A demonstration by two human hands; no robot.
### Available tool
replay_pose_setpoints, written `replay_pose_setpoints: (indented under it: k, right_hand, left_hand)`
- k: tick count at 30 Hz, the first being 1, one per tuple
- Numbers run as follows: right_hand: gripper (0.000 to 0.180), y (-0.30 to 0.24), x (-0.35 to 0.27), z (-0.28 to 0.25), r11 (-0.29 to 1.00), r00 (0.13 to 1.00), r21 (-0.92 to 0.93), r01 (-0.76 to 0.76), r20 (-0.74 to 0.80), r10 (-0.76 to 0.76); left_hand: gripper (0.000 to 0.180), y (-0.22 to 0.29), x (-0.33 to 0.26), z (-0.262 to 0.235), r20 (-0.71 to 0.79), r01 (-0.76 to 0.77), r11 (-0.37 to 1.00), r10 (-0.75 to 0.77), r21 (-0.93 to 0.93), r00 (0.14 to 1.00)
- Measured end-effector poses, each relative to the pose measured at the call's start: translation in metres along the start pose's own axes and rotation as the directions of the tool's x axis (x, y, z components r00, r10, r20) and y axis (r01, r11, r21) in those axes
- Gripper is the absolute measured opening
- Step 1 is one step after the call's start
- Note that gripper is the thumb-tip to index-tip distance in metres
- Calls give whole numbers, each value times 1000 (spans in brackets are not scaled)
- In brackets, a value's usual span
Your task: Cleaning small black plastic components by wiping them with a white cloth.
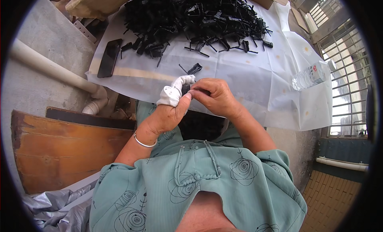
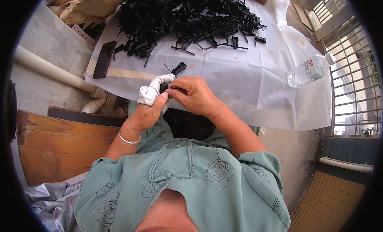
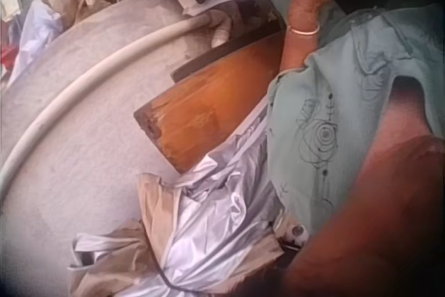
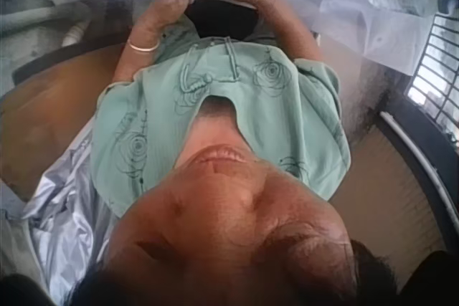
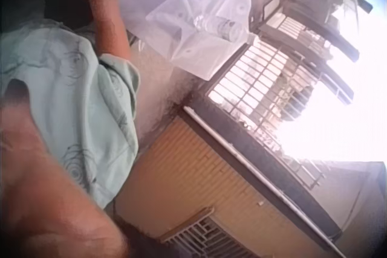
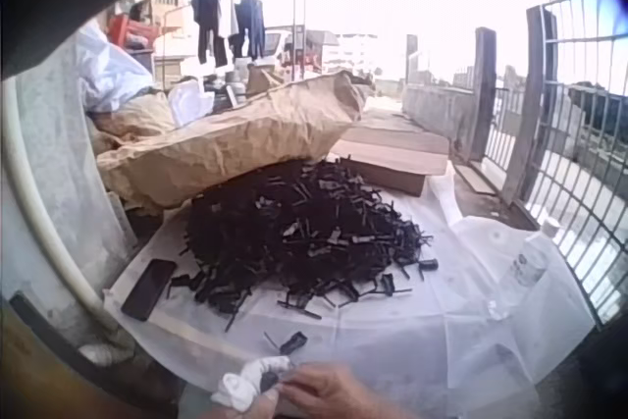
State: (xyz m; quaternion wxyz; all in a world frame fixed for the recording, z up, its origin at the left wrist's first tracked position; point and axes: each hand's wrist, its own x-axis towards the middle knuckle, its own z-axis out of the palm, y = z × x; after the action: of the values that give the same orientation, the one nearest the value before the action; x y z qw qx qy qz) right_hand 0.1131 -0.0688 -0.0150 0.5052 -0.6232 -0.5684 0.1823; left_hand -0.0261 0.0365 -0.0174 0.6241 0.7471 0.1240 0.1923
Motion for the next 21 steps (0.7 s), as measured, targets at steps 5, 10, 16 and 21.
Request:
replay_pose_setpoints:
  k: [5, 10, 16, 21]
  right_hand:
    - [15, -13, 2, 1, 987, 986, 30, -155, 70, 153]
    - [20, -11, 5, 9, 991, 984, 3, -137, 114, 136]
    - [22, -3, 0, 28, 987, 984, -11, -159, 86, 159]
    - [21, 1, 0, 4, 965, 963, -212, -152, 186, 193]
  left_hand:
    - [28, -2, 1, -2, -35, -60, 997, 62, 44, 997]
    - [24, -1, 2, 3, -97, -41, 991, 54, 129, 994]
    - [23, -14, -6, 7, -156, -117, 935, 177, 334, 972]
    - [37, -6, -14, -1, -23, -195, 816, 246, 544, 969]
